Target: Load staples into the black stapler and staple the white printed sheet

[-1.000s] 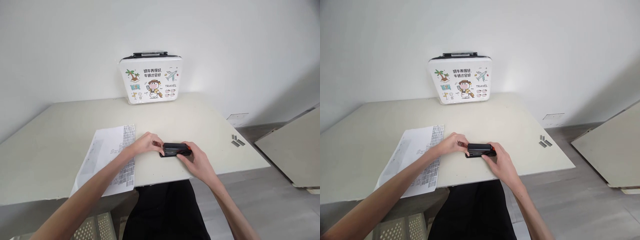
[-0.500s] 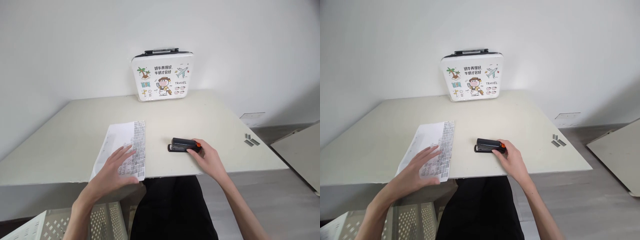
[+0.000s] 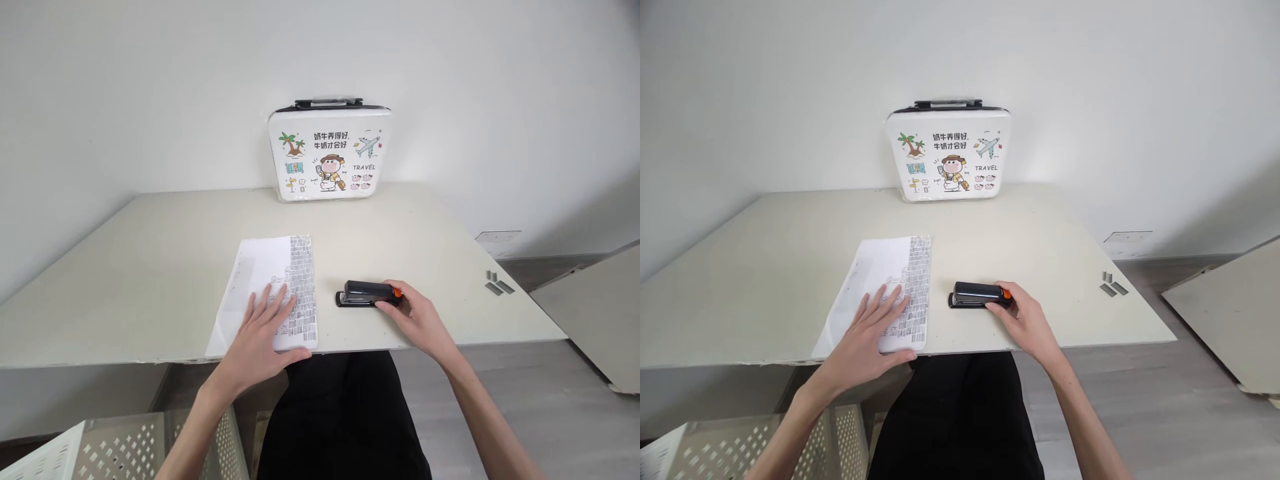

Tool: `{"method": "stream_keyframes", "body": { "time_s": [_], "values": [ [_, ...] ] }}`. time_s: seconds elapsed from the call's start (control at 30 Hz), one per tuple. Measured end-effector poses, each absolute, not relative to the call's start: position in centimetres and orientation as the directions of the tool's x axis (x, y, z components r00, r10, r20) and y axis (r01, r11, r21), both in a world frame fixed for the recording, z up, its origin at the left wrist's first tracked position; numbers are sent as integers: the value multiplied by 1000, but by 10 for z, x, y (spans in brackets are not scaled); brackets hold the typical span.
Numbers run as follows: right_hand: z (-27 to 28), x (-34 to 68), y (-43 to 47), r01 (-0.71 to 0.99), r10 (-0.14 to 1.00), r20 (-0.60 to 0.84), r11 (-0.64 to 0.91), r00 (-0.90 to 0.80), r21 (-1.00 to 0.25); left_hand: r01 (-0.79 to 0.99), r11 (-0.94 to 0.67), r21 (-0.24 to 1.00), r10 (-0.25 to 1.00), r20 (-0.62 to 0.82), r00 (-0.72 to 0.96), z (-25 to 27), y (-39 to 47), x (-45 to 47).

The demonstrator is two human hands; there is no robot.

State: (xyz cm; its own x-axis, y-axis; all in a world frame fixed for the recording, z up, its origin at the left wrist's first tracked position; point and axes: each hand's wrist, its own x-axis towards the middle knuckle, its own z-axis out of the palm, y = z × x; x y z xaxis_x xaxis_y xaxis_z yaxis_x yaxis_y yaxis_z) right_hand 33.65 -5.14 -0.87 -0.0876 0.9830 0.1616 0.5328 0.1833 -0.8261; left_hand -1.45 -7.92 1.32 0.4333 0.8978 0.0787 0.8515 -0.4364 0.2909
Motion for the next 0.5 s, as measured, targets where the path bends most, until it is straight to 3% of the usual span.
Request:
{"method": "stream_keyframes", "body": {
  "time_s": [0.13,0.37,0.5],
  "values": [
    [-9,335,-51,519,985,151,170,-80,-838,827,-468,311,882,98,462,15,-88,-6],
    [-7,335,-51,516,985,149,170,-81,-839,814,-420,401,890,7,455,23,-97,-7],
    [-6,335,-51,509,984,135,177,-119,-842,809,-393,437,909,55,413,19,-89,0]
  ]
}}
